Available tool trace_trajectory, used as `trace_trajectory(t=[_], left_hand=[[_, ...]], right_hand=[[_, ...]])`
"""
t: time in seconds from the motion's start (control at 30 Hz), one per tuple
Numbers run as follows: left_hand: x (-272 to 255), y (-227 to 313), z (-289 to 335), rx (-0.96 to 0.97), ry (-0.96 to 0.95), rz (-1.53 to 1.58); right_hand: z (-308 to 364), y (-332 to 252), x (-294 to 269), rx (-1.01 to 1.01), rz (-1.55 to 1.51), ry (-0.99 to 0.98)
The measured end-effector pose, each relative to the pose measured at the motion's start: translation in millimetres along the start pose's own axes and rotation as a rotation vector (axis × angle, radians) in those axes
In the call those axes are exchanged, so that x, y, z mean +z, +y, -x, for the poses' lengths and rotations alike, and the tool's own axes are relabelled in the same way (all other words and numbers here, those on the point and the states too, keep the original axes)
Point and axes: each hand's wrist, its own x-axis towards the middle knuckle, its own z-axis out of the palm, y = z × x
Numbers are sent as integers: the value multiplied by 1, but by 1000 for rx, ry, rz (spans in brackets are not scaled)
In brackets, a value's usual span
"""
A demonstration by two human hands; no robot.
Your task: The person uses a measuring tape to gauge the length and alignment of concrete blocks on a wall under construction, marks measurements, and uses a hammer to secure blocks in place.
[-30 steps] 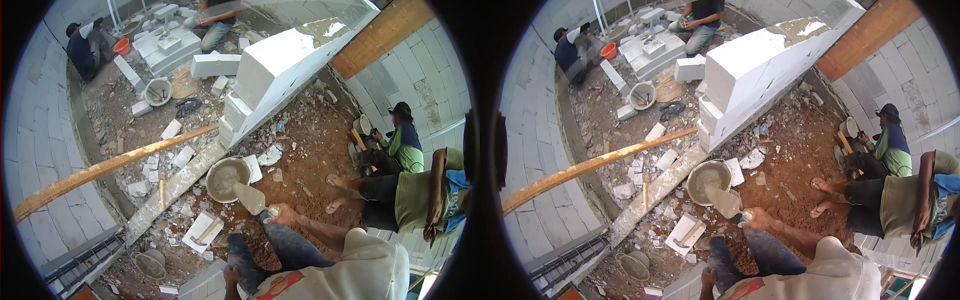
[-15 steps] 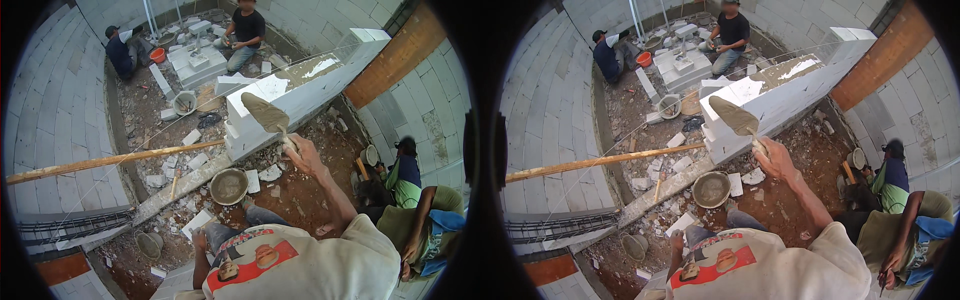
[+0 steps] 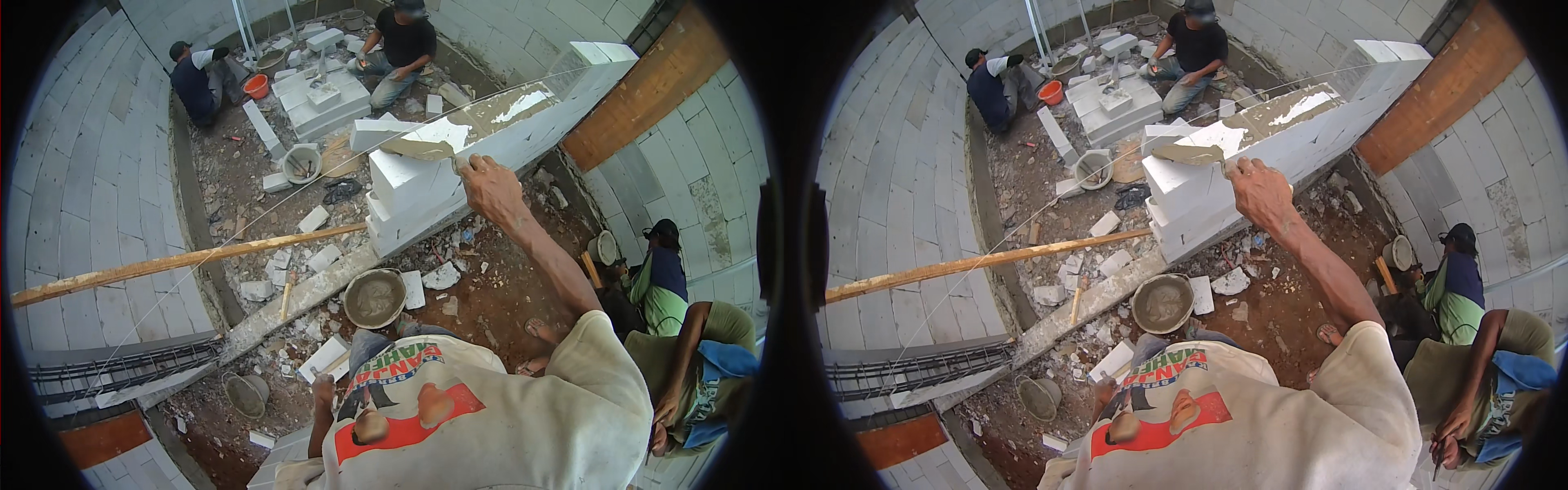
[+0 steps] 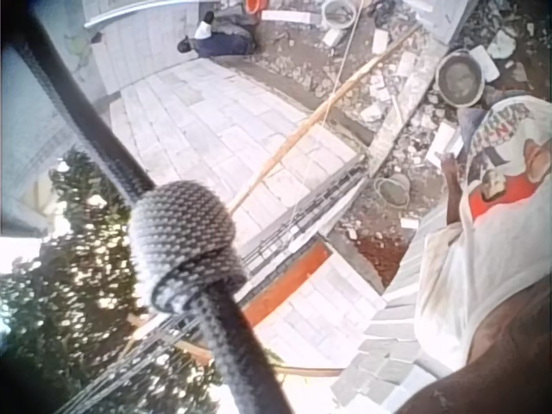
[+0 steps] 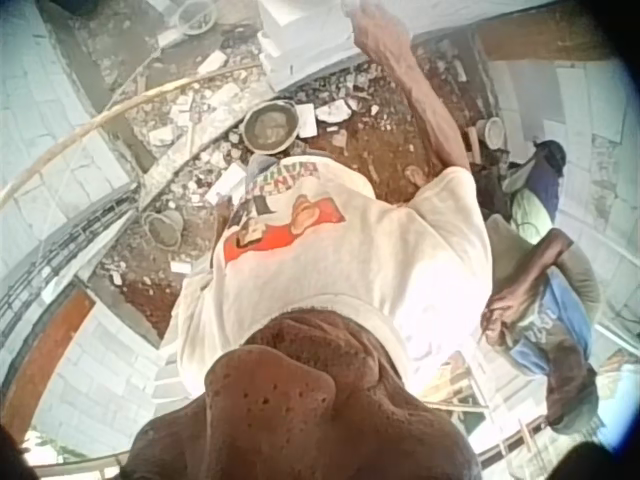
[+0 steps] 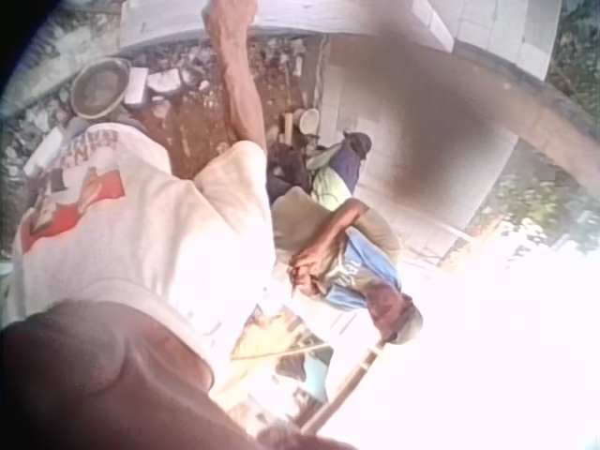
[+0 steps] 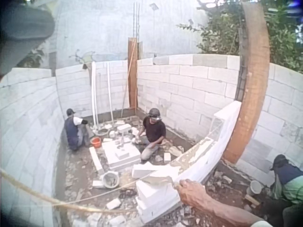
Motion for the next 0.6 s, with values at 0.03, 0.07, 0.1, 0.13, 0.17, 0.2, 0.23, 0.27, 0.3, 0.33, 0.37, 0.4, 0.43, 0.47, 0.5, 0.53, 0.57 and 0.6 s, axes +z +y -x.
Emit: trace_trajectory(t=[0.03, 0.07, 0.1, 0.13, 0.17, 0.2, 0.23, 0.27, 0.3, 0.33, 0.37, 0.4, 0.43, 0.47, 0.5, 0.53, 0.57, 0.6], left_hand=[[2, -3, 1, -102, -25, 49], [5, -6, 3, -229, -79, 86], [7, -13, 3, -122, -94, -43], [10, -17, 1, -81, -39, -13], [15, -21, -2, -48, -15, -28], [18, -26, -4, -15, 9, -45], [19, -32, -6, -16, 9, -48], [20, -37, -8, -94, -40, -10], [19, -41, -10, -171, -92, 28], [16, -44, -11, -171, -97, 24], [11, -46, -15, -196, -94, 146], [5, -46, -14, -222, -93, 267], [-2, -43, -20, -116, 12, 8], [-12, -40, -21, -116, 7, 1], [-26, -38, -26, -70, -17, 27], [-41, -35, -31, -23, -42, 54], [-52, -26, -33, -313, -50, 398], [-66, -21, -38, -311, -52, 398]], right_hand=[[4, -6, 3, 1, -41, 18], [10, -11, 6, 14, -86, 4], [17, -16, 8, 21, -116, 7], [25, -19, 9, 23, -105, 18], [35, -21, 10, 33, -140, 28], [44, -23, 12, 24, -185, 74], [52, -25, 17, 43, -179, 41], [60, -27, 23, 83, -200, 102], [68, -31, 30, 124, -218, 175], [73, -38, 40, 130, -225, 158], [75, -48, 52, 181, -224, 195], [79, -57, 63, 250, -232, 193], [85, -67, 70, 271, -330, 153], [94, -75, 74, 256, -326, 199], [104, -82, 75, 248, -346, 210], [114, -88, 74, 242, -372, 205], [125, -90, 69, 239, -386, 179], [132, -91, 66, 239, -380, 198]])
